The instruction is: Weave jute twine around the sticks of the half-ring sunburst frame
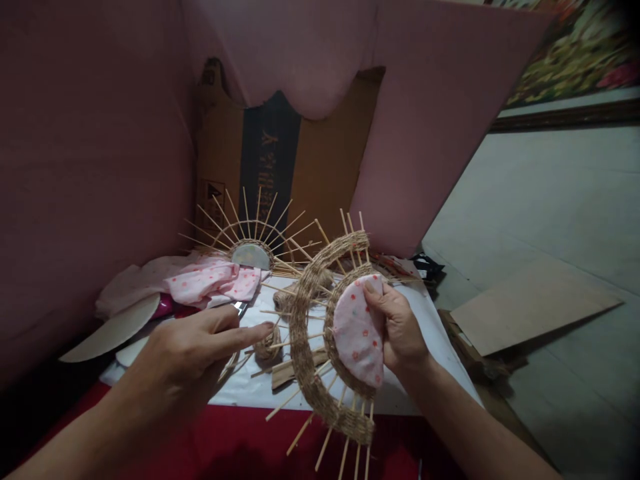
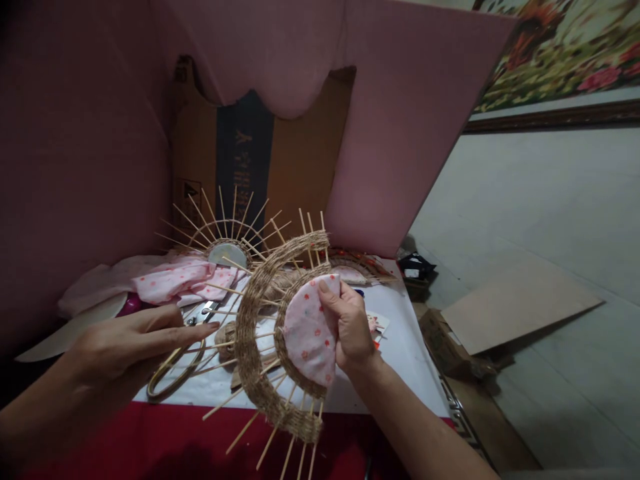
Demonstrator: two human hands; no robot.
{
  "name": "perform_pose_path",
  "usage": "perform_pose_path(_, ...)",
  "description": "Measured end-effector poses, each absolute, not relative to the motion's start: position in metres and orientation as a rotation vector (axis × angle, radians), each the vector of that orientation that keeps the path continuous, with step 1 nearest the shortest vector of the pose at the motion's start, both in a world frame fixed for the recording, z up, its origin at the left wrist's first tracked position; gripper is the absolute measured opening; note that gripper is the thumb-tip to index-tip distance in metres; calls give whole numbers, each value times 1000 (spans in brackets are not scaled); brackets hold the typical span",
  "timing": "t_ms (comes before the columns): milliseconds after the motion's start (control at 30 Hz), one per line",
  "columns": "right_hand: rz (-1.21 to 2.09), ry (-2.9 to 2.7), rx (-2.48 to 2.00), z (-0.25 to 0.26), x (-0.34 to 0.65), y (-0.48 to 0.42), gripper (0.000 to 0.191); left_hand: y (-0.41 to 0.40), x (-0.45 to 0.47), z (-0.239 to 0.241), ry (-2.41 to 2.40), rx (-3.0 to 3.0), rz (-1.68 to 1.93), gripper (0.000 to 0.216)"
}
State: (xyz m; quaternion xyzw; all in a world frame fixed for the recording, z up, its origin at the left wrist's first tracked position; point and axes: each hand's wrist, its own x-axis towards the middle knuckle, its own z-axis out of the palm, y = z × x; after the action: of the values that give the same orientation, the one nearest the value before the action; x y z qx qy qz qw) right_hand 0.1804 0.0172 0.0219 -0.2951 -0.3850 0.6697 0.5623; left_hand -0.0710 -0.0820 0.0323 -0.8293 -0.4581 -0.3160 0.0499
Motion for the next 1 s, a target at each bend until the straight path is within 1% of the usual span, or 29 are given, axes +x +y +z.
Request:
perform_pose_path(100, 1618, -865, -687, 22, 180, 16, 23, -74, -72, 27, -1393, -2677, -1101, 46)
perform_pose_path(233, 1647, -838, -676, 23, 180, 14, 22, -66, -64, 23, -1413, -2821, -1290, 45)
perform_pose_path(333, 1655, -817, -669, 25, 181, 14, 22, -62, -59, 24, -1522, -2895, -1635, 34)
perform_pose_path(400, 1659, -811, -680, 26, 181, 14, 23, -60, -57, 26, -1686, -2857, -1859, 25)
perform_pose_path(467, 1651, -808, -695, 27, 181, 15, 25, -59, -55, 27, -1881, -2782, -1960, 19)
perform_pose_path(533, 1632, -808, -712, 28, 182, 16, 26, -60, -54, 27, -1971, -2735, -1956, 17)
perform_pose_path(633, 1596, -807, -722, 28, 182, 17, 27, -66, -54, 24, -1838, -2713, -1867, 20)
perform_pose_path(767, 1555, -820, -747, 27, 182, 18, 25, -76, -56, 18, -1647, -2688, -1641, 29)
perform_pose_path(1000, 1475, -877, -762, 27, 181, 17, 23, -82, -64, 22, -1506, -2613, -1229, 30)
